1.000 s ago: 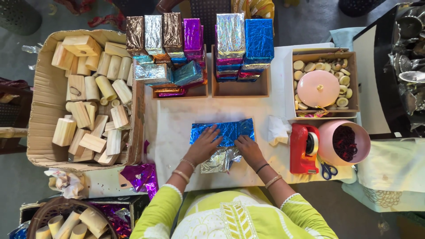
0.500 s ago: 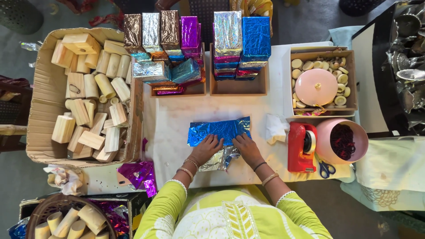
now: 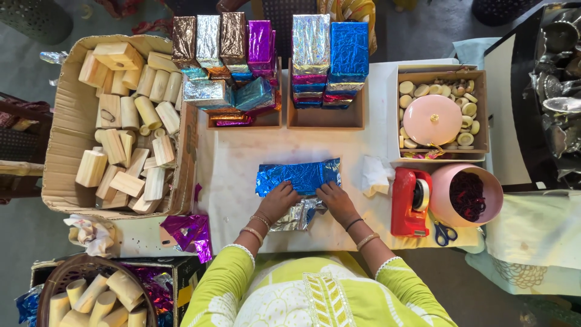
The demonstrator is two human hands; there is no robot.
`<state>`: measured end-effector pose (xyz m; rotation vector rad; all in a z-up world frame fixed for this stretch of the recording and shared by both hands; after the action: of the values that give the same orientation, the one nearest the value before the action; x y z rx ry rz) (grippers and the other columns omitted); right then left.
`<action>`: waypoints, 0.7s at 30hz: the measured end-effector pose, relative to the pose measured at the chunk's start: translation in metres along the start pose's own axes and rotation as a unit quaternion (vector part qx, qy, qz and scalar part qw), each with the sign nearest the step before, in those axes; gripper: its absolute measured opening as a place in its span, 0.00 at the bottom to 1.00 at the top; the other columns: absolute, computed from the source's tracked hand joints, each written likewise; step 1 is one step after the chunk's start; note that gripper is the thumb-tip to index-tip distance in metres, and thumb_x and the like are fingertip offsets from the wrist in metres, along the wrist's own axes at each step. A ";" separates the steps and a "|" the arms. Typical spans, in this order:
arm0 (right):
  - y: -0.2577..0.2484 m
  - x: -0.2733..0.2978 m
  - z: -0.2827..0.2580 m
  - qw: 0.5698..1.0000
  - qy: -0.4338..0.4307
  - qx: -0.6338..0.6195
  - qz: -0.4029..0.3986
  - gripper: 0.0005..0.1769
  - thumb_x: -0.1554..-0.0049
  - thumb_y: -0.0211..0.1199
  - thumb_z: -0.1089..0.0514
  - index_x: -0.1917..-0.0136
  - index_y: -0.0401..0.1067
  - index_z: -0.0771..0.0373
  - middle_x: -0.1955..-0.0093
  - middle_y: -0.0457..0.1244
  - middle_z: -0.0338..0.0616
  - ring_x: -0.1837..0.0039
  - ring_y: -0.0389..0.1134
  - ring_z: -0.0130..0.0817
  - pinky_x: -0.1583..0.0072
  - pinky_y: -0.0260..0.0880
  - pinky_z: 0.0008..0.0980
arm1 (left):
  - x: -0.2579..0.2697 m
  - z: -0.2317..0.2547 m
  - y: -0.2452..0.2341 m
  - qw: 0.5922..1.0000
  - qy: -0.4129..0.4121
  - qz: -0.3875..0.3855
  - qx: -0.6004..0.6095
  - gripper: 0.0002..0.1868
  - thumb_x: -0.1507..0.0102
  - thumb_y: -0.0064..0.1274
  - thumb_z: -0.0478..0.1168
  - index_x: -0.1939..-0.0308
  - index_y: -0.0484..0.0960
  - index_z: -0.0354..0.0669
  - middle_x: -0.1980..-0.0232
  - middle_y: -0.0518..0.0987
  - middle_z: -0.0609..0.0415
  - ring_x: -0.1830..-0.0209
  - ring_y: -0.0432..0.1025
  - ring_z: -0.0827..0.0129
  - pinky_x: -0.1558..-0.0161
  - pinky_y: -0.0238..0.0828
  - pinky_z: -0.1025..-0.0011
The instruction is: Individually wrapping rectangular wooden blocks in colorful decorative foil and securing them.
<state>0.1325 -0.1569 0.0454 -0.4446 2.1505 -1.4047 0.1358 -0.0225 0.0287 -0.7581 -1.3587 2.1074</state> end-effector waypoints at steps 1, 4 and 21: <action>-0.001 0.000 0.000 1.000 0.000 0.000 0.000 0.13 0.51 0.59 0.61 0.50 0.69 0.59 0.54 0.60 0.43 0.47 0.63 0.43 0.47 0.70 0.37 | -0.001 0.000 0.002 1.000 0.000 0.000 0.000 0.11 0.35 0.57 0.44 0.54 0.78 0.42 0.49 0.77 0.43 0.37 0.69 0.47 0.35 0.68 0.57; -0.002 0.001 0.000 1.000 0.001 -0.005 -0.001 0.13 0.51 0.59 0.62 0.50 0.70 0.59 0.54 0.60 0.42 0.47 0.63 0.42 0.47 0.69 0.36 | -0.004 -0.008 0.002 0.999 -0.042 0.010 0.012 0.10 0.39 0.57 0.42 0.58 0.77 0.42 0.49 0.78 0.43 0.40 0.70 0.50 0.40 0.70 0.59; -0.015 0.069 0.066 0.963 0.244 -0.111 0.011 0.09 0.42 0.62 0.62 0.48 0.76 0.58 0.52 0.64 0.43 0.43 0.65 0.44 0.43 0.69 0.40 | -0.004 -0.002 0.001 0.998 -0.032 0.040 -0.039 0.23 0.44 0.55 0.36 0.43 0.79 0.40 0.55 0.76 0.50 0.46 0.71 0.56 0.49 0.74 0.63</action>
<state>0.1156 -0.2488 0.0207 -0.1595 2.7152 -1.3720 0.1395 -0.0244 0.0274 -0.7962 -1.4752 2.1670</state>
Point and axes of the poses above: each hand's wrist, its own x-axis away from the middle knuckle, its own y-axis out of the palm, z = x × y, the point moved 10 cm from there along -x, towards the middle knuckle
